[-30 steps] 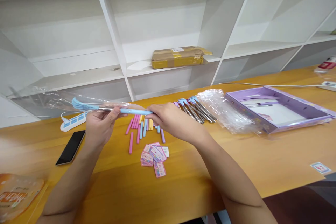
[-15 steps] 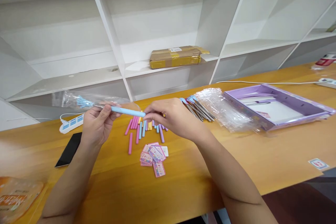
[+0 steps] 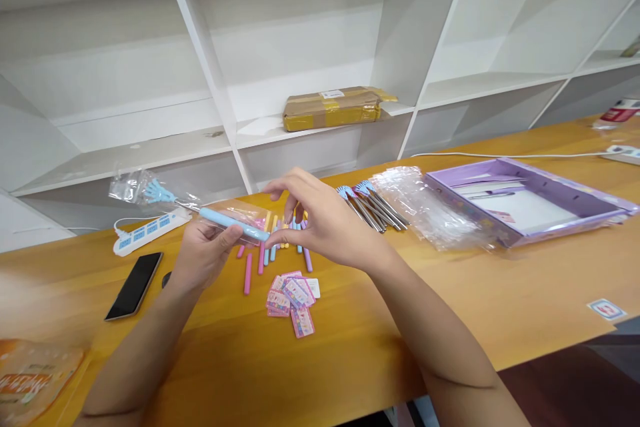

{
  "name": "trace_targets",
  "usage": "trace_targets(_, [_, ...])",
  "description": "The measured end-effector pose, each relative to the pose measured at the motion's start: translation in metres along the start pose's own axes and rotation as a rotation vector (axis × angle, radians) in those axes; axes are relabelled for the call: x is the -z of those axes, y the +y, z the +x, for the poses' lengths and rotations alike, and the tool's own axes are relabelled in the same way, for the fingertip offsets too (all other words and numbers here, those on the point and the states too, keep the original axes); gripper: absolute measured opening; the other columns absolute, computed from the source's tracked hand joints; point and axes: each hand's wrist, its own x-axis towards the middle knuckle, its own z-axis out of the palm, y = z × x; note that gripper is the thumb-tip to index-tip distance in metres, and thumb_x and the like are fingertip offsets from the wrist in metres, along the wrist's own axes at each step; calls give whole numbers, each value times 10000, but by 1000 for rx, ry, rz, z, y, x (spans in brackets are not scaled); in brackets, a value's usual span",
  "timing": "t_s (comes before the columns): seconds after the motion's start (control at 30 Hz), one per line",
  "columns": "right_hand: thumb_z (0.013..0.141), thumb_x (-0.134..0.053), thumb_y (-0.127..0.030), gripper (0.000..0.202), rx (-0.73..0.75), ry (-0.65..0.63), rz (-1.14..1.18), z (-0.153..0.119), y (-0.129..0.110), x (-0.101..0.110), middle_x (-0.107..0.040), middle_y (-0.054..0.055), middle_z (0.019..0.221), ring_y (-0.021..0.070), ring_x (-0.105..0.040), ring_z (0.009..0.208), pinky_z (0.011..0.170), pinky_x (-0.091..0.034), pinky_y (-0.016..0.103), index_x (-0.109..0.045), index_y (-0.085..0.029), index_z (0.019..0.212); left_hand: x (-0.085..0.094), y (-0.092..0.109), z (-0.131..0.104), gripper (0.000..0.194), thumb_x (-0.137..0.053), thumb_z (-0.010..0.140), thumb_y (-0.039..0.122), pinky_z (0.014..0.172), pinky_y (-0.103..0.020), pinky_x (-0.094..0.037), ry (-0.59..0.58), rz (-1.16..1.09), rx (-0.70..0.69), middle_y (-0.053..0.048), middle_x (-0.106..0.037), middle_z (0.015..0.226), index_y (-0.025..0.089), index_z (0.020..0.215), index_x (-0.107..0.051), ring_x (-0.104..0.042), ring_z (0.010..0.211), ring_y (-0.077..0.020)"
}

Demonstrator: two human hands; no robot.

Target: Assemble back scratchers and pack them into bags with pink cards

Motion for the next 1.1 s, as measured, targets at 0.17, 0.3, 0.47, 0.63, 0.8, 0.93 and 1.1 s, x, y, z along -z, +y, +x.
trace_targets(0.17, [930, -843, -514, 450, 1, -57, 17, 1, 1, -6, -714, 55, 1180, 161, -693, 844, 791, -557, 312, -654, -248, 1239, -1, -1, -1, 323, -881, 883, 468, 707, -334, -677, -77, 46, -3, -110, -843, 857, 148, 915, -848, -806, 748, -231])
trace_targets(0.3, [906, -876, -482, 444, 53, -58, -23, 0, 2, -8, -716, 40, 1113, 154, -685, 820, 766, -543, 297, -661, -233, 1205, 1, 1, -1, 322, -869, 899, 458, 705, -300, -656, -127, 104, 20, -90, -833, 819, 138, 895, -835, -791, 730, -204])
trace_targets(0.47, [997, -772, -488, 386, 97, -88, -103, -4, 0, -12, -700, 63, 1146, 165, -691, 860, 766, -549, 298, -645, -235, 1261, 4, 3, -1, 349, -874, 888, 476, 696, -301, -652, -144, 131, 49, -87, -825, 799, 131, 901, -821, -792, 730, -211])
trace_targets(0.63, [1110, -613, -409, 263, 141, -22, -193, -5, -1, -13, -695, 78, 1178, 149, -694, 839, 754, -548, 303, -626, -218, 1289, 9, 13, -3, 320, -861, 905, 449, 701, -308, -664, -103, 179, -2, -101, -843, 871, 131, 927, -833, -788, 747, -204])
trace_targets(0.8, [1027, -725, -508, 412, 184, -33, -172, -2, 5, 2, -690, 81, 1170, 165, -668, 866, 796, -574, 319, -633, -224, 1312, 15, 16, -2, 338, -876, 885, 468, 729, -337, -685, 2, 203, -48, -109, -845, 864, 133, 897, -835, -801, 773, -228])
trace_targets(0.93, [946, -827, -494, 508, 307, -163, -154, -2, 12, 11, -616, 104, 1308, 203, -660, 1045, 840, -598, 335, -654, -267, 1366, 17, 12, 1, 343, -887, 875, 476, 709, -320, -679, 10, 157, -37, -108, -842, 847, 136, 890, -836, -802, 766, -225])
trace_targets(1.1, [1065, -634, -158, 146, 452, -62, -256, -3, 8, 9, -598, 86, 1300, 202, -638, 1172, 905, -566, 360, -748, -249, 1074, 19, 10, 5, 406, -889, 859, 519, 671, -318, -665, -10, 117, -6, -126, -839, 844, 121, 909, -828, -794, 746, -231])
